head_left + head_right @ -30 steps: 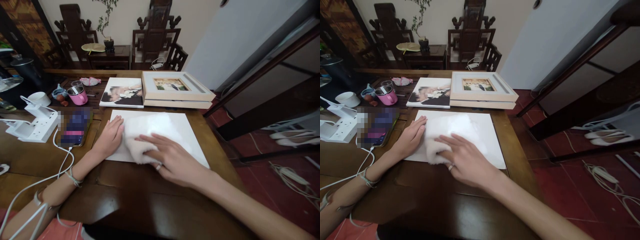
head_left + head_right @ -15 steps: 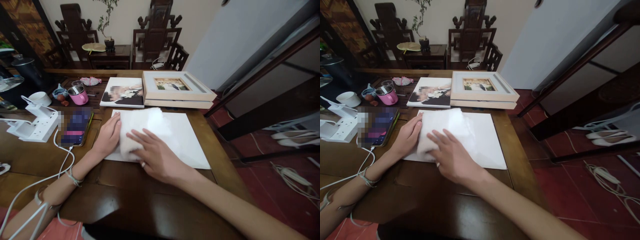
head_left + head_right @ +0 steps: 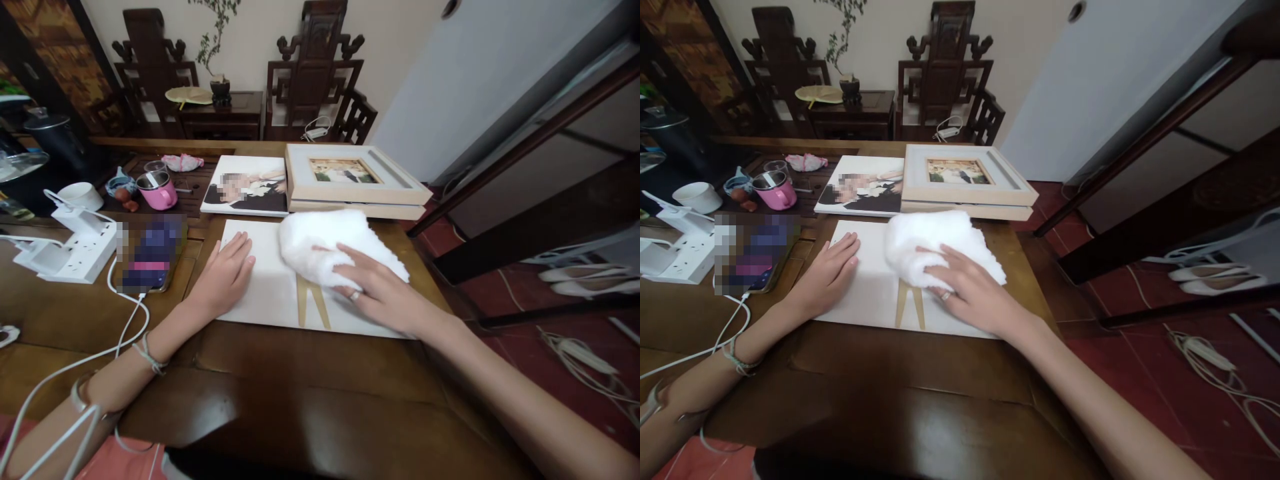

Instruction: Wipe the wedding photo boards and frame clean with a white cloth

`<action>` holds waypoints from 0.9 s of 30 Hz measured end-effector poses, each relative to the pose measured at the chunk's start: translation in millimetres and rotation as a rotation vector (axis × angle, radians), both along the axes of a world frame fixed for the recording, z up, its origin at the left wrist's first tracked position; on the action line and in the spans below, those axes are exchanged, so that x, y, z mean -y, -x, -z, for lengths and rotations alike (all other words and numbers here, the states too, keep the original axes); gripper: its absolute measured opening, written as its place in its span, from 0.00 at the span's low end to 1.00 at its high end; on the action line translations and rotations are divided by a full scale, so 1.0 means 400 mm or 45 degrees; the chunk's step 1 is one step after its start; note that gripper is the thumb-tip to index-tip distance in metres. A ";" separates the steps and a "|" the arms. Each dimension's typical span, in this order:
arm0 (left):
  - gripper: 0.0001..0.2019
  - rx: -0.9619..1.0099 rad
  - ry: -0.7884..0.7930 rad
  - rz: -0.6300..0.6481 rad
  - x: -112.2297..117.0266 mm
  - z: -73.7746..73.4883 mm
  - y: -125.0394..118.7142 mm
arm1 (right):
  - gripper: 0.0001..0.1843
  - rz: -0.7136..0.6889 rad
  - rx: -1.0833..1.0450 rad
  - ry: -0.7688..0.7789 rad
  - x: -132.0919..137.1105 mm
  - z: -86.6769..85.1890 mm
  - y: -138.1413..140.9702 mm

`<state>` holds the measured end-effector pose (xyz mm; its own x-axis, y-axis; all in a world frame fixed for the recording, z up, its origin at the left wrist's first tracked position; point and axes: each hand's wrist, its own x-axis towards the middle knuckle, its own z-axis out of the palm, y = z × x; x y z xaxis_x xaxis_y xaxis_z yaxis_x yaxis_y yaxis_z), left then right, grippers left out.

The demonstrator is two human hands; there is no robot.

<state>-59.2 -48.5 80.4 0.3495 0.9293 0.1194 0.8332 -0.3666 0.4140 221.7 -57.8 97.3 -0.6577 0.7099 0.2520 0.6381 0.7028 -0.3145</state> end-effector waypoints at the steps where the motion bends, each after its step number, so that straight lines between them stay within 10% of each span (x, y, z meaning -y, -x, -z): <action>1: 0.26 -0.023 -0.006 0.004 0.004 -0.001 -0.001 | 0.14 0.007 -0.013 -0.042 -0.009 0.014 0.000; 14: 0.24 -0.086 -0.077 0.043 -0.053 0.037 0.002 | 0.19 -0.343 -0.073 0.079 0.173 -0.015 0.046; 27: 0.24 -0.096 -0.051 0.033 -0.005 0.014 -0.008 | 0.14 -0.014 -0.029 -0.135 -0.004 0.032 0.030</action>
